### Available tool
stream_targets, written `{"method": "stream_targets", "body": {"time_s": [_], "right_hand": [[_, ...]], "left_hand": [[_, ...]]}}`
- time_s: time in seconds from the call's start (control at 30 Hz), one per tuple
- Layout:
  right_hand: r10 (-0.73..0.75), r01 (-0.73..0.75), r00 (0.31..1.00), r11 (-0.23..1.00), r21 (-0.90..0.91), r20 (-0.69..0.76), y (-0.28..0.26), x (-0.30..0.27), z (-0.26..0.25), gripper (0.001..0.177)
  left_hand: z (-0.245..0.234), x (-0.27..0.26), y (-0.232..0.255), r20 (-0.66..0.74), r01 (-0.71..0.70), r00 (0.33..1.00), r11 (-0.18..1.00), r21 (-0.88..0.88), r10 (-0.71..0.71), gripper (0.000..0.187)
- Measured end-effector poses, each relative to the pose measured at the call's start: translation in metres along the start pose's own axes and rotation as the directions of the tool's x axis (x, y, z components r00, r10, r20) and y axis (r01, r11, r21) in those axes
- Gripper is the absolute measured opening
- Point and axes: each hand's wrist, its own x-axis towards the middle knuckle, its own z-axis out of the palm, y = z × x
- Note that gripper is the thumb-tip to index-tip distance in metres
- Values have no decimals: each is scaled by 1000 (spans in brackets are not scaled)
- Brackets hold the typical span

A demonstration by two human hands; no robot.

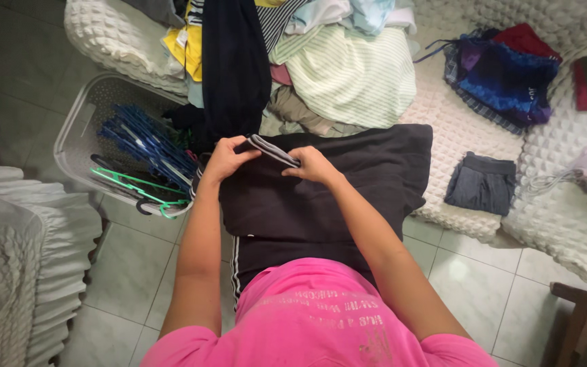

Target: The person folds several items of clothing, including a black shirt, a grey shirt, a green shirt, and striped shorts, and places them in a stack on a white textured surface.

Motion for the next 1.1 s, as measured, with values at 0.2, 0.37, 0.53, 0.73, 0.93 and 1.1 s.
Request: {"method": "stream_targets", "body": {"time_s": [0.2,0.37,0.53,0.73,0.93,1.1], "right_hand": [[-250,280,862,960,3,-441,-15,-33,12,25],[-450,435,883,891,-128,-131,-18,-58,42,25],[-391,388,920,919,68,30,-7,-71,38,42],[-229,213,902,973,-85,-366,28,-76,-9,38],[91,-325,714,921,-213,-694,100,-99,-41,45],[275,-554,587,822,-130,-762,139,-134,-22,65]], "left_hand": [[-30,-39,-16,-86,-242,966,970,15,242,22],[-56,-98,-78,74,-180,983,939,293,166,27],[-45,-107,-112,-203,-43,962,837,545,181,41],[3,-56,-46,-410,-156,809,827,541,421,23],[47,18,-32,-197,-171,923,809,562,331,11],[74,52,-55,-18,-220,950,705,674,313,18]]}}
